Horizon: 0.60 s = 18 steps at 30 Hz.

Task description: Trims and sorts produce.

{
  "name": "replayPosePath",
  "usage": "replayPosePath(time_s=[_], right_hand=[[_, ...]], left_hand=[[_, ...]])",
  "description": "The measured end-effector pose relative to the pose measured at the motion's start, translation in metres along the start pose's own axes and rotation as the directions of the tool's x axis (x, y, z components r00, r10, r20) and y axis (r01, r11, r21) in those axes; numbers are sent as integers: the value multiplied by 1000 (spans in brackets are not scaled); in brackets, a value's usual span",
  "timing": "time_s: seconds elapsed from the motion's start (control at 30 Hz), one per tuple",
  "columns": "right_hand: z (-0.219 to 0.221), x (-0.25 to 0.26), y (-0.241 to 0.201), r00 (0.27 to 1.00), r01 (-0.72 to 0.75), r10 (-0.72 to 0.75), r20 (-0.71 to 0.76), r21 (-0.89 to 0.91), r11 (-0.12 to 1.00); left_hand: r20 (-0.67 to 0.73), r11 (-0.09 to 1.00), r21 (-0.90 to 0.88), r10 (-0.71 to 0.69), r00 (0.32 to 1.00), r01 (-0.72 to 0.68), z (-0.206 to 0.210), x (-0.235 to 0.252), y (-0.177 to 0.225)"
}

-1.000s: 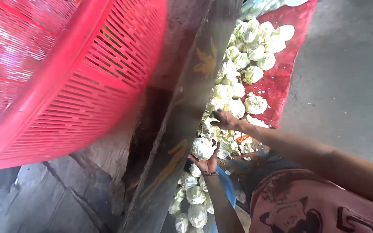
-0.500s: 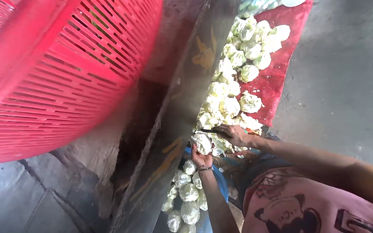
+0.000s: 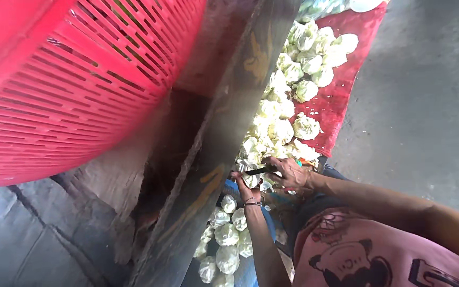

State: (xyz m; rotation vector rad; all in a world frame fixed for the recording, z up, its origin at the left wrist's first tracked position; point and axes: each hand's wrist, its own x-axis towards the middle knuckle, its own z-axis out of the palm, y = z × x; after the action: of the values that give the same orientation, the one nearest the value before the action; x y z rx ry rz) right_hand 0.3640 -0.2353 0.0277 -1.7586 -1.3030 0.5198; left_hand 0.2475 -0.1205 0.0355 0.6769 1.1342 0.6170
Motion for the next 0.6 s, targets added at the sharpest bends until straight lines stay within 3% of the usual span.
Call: replayPosePath(time_s=[0.07,0.2,0.33,0.47,0.6], right_hand=[[-9,12,-4,996,-62,57,72,68,996],[-23,45,11,962,32,-63,264,119,992],[-36,63,-8,878,46,4,479,-94,995],[-22,61,-28,849,174,32,527,-336,926],[-10,65,-25,872,219,-26,489,-343,913]], left_hand=[[26,997,73,4,1000,-6,-5,0,-3],[207,935,340,32,978,-103,-24,-1,0],[319,859,484,5,948,-168,-25,-6,20],[331,798,559,33,943,-224,-23,-3,25],[329,790,566,48,943,-238,-29,6,30]])
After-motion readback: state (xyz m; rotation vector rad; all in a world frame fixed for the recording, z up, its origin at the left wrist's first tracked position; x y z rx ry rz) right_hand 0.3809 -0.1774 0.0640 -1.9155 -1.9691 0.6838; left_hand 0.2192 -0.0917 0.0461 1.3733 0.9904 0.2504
